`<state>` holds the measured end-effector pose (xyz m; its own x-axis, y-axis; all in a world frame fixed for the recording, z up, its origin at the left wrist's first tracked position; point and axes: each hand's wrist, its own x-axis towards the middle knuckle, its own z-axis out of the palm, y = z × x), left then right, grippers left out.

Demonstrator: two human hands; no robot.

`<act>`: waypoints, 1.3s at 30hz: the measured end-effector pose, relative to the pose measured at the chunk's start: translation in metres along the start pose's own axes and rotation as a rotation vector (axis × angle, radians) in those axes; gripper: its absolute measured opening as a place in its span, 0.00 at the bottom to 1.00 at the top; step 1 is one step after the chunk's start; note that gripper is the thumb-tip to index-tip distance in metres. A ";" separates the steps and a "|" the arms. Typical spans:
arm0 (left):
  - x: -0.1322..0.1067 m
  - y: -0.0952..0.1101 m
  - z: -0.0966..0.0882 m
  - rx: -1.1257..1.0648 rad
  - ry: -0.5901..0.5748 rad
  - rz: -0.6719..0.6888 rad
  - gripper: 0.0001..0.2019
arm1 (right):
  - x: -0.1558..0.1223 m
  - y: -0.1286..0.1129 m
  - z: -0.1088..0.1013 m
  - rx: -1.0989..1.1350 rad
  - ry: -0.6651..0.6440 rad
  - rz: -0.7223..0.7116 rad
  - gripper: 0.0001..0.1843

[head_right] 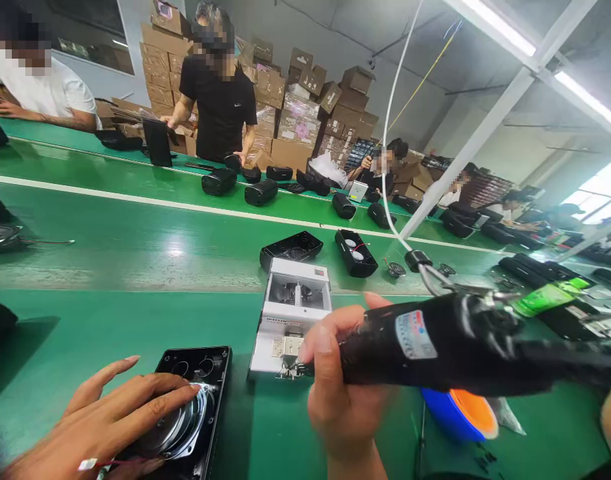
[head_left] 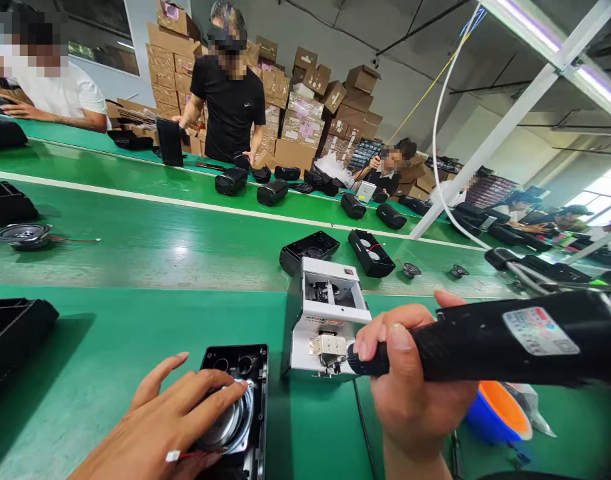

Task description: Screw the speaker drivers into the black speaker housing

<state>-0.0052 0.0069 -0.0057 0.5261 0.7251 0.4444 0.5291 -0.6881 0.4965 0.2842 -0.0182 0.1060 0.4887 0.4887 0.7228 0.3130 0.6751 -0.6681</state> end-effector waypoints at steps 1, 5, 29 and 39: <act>-0.001 -0.004 0.001 0.045 -0.013 0.063 0.32 | -0.001 0.002 0.001 -0.012 -0.033 -0.002 0.22; -0.001 -0.003 0.006 0.156 0.034 0.177 0.37 | -0.002 0.008 0.001 -0.026 -0.164 0.038 0.17; 0.013 0.039 -0.007 -0.048 -0.296 -0.119 0.33 | -0.051 -0.023 0.055 0.226 -0.153 0.296 0.24; 0.020 0.039 -0.006 -0.020 -0.285 -0.078 0.37 | -0.065 0.003 0.053 0.214 -0.245 0.289 0.23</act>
<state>0.0226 -0.0053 0.0270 0.6515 0.7374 0.1782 0.5636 -0.6277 0.5369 0.2099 -0.0187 0.0662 0.3161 0.7739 0.5488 0.0034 0.5775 -0.8163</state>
